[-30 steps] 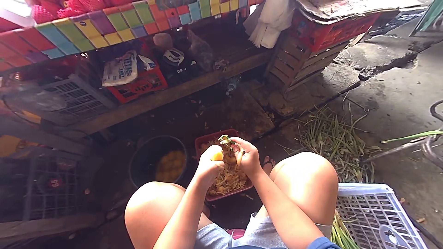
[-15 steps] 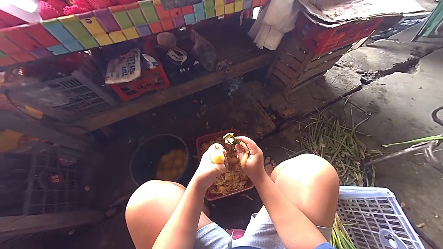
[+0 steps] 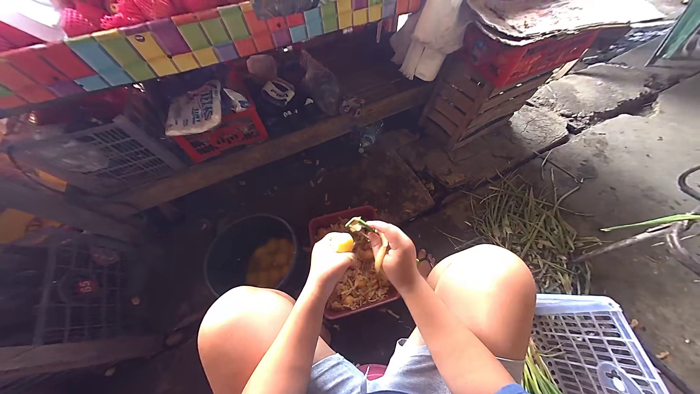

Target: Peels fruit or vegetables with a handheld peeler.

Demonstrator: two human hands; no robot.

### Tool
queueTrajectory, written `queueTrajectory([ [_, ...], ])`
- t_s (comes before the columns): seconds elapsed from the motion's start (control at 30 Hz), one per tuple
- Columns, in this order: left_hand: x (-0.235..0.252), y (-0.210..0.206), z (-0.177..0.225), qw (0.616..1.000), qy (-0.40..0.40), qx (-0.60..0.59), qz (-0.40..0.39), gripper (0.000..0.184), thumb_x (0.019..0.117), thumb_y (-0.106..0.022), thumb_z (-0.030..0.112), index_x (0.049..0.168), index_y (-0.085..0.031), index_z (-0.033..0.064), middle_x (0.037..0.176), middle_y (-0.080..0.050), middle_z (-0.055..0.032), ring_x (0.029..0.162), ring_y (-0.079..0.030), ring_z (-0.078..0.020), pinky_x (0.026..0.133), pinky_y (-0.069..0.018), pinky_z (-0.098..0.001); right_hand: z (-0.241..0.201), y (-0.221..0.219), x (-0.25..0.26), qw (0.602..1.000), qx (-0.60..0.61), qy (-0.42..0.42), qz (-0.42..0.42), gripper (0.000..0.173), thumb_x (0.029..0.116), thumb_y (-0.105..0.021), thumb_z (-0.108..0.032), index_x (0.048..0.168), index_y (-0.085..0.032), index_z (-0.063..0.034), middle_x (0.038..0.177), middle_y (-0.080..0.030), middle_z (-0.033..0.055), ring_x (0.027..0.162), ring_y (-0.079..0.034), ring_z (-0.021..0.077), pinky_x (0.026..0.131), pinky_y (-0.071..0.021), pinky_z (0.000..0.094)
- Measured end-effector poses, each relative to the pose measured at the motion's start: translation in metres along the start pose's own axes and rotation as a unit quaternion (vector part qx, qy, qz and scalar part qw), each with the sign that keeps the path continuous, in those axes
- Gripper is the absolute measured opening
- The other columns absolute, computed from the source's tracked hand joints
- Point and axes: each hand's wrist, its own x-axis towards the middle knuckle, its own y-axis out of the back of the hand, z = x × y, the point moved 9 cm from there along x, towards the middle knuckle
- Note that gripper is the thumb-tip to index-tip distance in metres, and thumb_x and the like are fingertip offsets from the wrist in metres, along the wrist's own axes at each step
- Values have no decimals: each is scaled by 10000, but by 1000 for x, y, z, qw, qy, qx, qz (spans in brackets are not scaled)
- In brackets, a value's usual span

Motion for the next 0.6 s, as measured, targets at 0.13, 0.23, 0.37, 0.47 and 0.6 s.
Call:
queueTrajectory([
  [0.13, 3, -2, -2, 997, 1, 77, 6, 454, 670, -767, 27, 1114, -674, 46, 960, -701, -54, 874, -675, -137, 786, -572, -374, -20, -12, -7, 998, -4, 36, -41, 218, 994, -601, -98, 1121, -768, -39, 930, -753, 122, 833, -743, 228, 759, -619, 403],
  [0.23, -2, -3, 3, 999, -29, 42, -8, 412, 632, -695, 5, 1040, -652, 40, 884, -660, -16, 778, -641, -81, 680, -546, -288, 11, -12, -3, 997, -68, -19, -43, 220, 979, -607, -92, 1112, -778, -49, 942, -756, 146, 839, -749, 299, 735, -609, 482],
  [0.37, 1, 6, 7, 997, -75, -4, 4, 396, 680, -722, -30, 1062, -636, 24, 920, -668, -33, 826, -648, -73, 739, -552, -263, 16, -21, -3, 993, -38, -80, -77, 258, 993, -594, -124, 1179, -748, -35, 1023, -751, 165, 919, -740, 300, 826, -595, 487],
  [0.47, -1, 13, 10, 995, -84, -56, 18, 383, 709, -774, -47, 1056, -626, 23, 893, -668, -32, 800, -657, -77, 733, -568, -257, 42, -38, -10, 937, 36, -274, -215, 453, 1023, -553, -152, 1463, -521, -51, 1105, -678, 145, 959, -655, 218, 900, -536, 402],
  [0.6, -1, 16, 12, 990, -87, -113, 6, 395, 705, -775, -64, 1032, -591, 62, 852, -658, 8, 752, -648, -52, 680, -563, -224, 85, -76, -38, 861, 117, -388, -307, 629, 992, -575, -67, 1555, -300, -23, 1090, -625, 160, 721, -637, 170, 640, -559, 306],
])
